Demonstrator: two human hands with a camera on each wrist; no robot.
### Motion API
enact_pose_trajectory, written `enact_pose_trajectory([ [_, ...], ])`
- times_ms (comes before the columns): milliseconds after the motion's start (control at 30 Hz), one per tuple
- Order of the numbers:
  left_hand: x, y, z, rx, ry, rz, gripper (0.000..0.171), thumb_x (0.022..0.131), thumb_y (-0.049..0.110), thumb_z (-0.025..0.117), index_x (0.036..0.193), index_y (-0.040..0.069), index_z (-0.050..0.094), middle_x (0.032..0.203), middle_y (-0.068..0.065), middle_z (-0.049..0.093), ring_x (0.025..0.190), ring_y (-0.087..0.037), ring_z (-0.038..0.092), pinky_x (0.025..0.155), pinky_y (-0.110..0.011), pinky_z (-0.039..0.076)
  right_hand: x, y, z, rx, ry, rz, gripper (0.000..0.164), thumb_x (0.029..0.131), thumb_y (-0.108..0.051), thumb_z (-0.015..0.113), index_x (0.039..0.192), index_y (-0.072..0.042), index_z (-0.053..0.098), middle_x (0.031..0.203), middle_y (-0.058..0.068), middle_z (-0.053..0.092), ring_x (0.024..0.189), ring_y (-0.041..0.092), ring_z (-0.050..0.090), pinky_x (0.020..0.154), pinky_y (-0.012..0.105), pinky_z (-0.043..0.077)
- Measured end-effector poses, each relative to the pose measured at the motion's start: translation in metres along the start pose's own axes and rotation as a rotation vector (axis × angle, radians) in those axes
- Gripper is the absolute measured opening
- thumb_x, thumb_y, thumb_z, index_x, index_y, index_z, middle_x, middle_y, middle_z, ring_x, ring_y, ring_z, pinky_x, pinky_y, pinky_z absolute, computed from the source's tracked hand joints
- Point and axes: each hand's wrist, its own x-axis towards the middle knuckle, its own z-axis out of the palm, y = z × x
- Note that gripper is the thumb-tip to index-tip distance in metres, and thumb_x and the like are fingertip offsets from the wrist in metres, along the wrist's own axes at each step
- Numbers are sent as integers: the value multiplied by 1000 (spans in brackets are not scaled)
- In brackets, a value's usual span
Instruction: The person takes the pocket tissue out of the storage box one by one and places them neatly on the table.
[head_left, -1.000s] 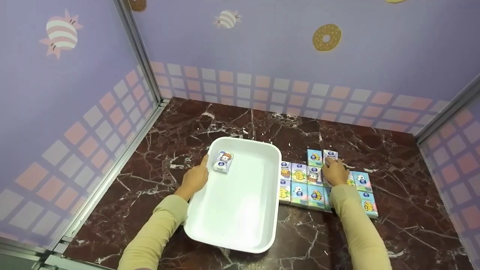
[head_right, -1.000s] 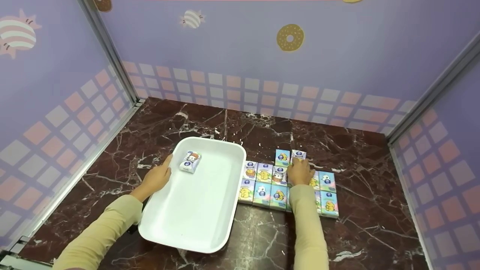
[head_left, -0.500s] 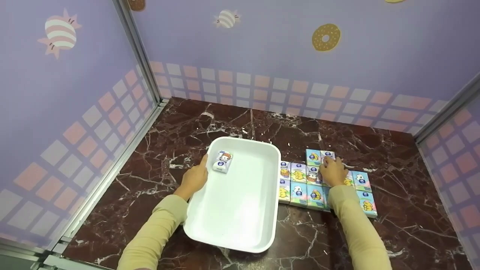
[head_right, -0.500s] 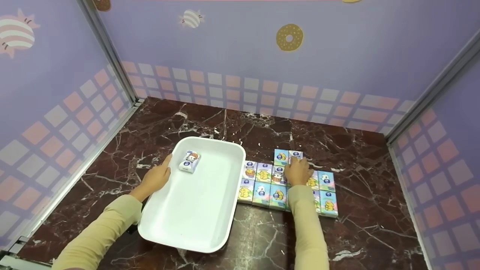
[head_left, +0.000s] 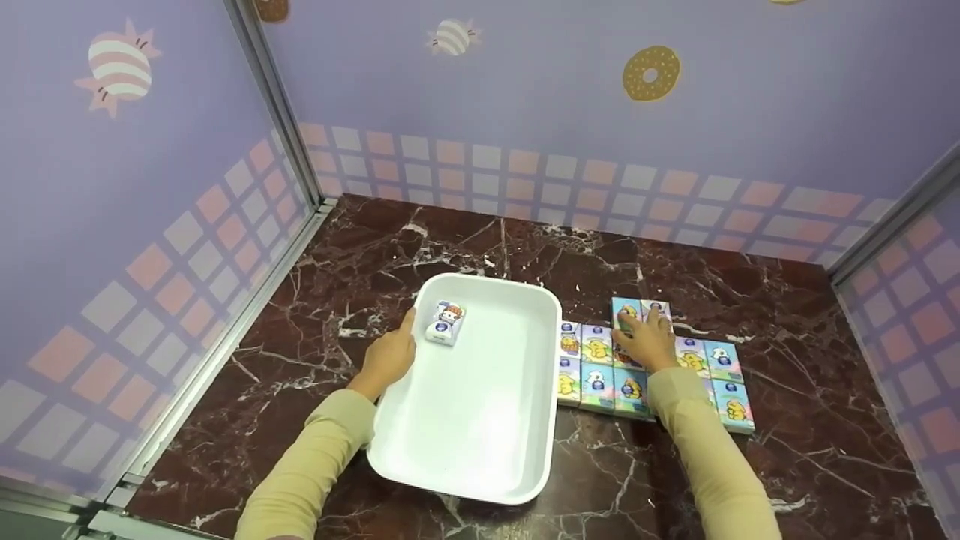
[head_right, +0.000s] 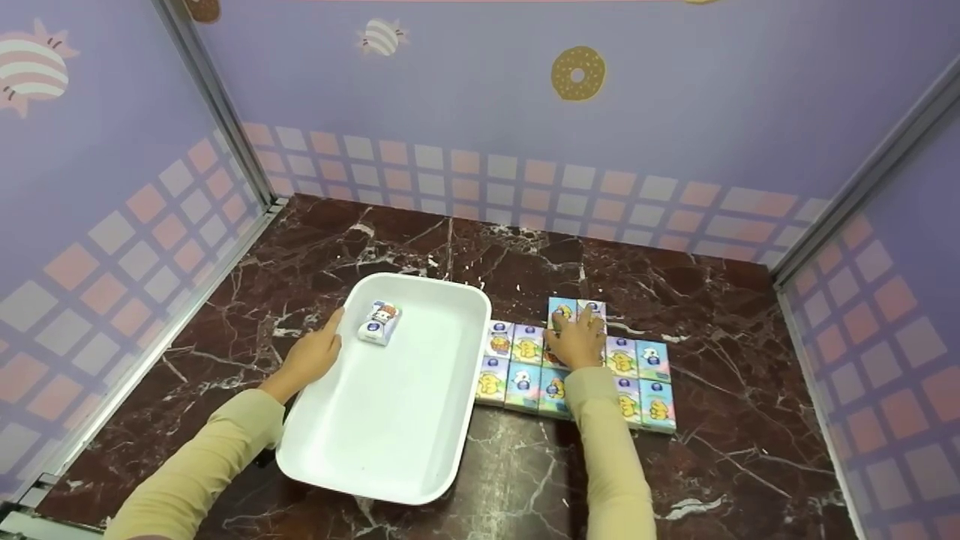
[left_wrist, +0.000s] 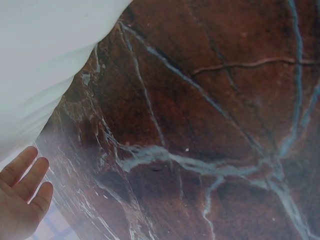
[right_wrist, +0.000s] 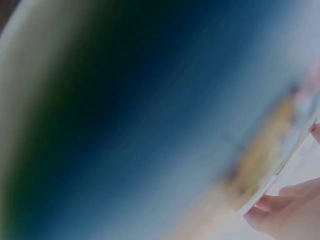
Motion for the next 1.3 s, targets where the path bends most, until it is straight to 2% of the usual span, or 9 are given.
enact_pose_trajectory([
  [233, 1, -1, 1, 1, 3, 6, 48, 88, 14, 42, 135, 7, 33, 57, -12, 54, 48, -27, 52, 45, -41, 40, 0, -7, -3, 7, -12, 21, 58, 87, -44, 44, 136, -12, 35, 138, 39, 2, 123, 59, 10, 94, 67, 17],
  [367, 1, -2, 1, 0, -20, -13, 49, 88, 14, 41, 136, 8, 32, 61, -14, 57, 50, -28, 54, 47, -42, 41, 1, -19, -8, 57, 60, 26, 56, 88, -35, 46, 134, -5, 36, 137, 40, 8, 119, 58, 22, 92, 64, 25],
  [467, 1, -1, 0, 2, -30, -24, 49, 89, 14, 40, 137, 8, 31, 64, -15, 59, 52, -30, 55, 49, -43, 42, 2, -37, -12, 139, 132, 22, 51, 87, -28, 48, 130, -1, 40, 137, 37, 15, 120, 54, 28, 96, 59, 27],
  [633, 1, -1, -1, 0, -25, -21, 49, 89, 14, 40, 136, 8, 32, 63, -14, 58, 52, -29, 55, 49, -43, 42, 4, -74, -16, 296, 222, -46, 44, 83, -20, 52, 122, 0, 48, 134, 30, 30, 121, 46, 33, 100, 53, 27],
  [767, 1, 0, -1, 1, -18, -17, 49, 88, 14, 41, 136, 8, 32, 62, -14, 57, 51, -29, 54, 48, -43, 42, 2, -102, -18, 403, 238, -140, 39, 80, -14, 53, 116, 2, 52, 128, 28, 39, 116, 42, 41, 97, 50, 31],
  [867, 0, 0, -1, 5, -18, -16, 49, 88, 14, 41, 136, 8, 32, 63, -15, 57, 52, -30, 55, 48, -43, 42, -2, -120, -19, 456, 213, -180, 37, 80, -12, 53, 115, 2, 52, 125, 25, 43, 112, 36, 45, 95, 46, 35],
  [1000, 0, 0, -1, 4, -23, -19, 49, 88, 14, 41, 136, 8, 32, 64, -16, 58, 53, -31, 56, 49, -44, 42, -8, -141, -19, 553, 137, -171, 38, 83, -13, 53, 118, 0, 50, 125, 21, 45, 111, 32, 47, 94, 43, 37],
  [1167, 0, -1, 0, 7, -21, -18, 49, 88, 14, 41, 136, 9, 31, 66, -16, 59, 54, -32, 56, 49, -44, 43, -12, -167, -16, 814, 10, -122, 40, 83, -10, 52, 122, 0, 46, 128, 23, 43, 117, 36, 43, 96, 46, 35],
  [1300, 0, -1, -1, 5, -17, -9, 49, 88, 14, 40, 136, 8, 32, 64, -15, 58, 53, -31, 56, 49, -43, 43, -14, -187, -11, 1051, -135, -2, 42, 83, -10, 50, 124, -3, 42, 129, 22, 41, 116, 34, 43, 97, 49, 32],
])
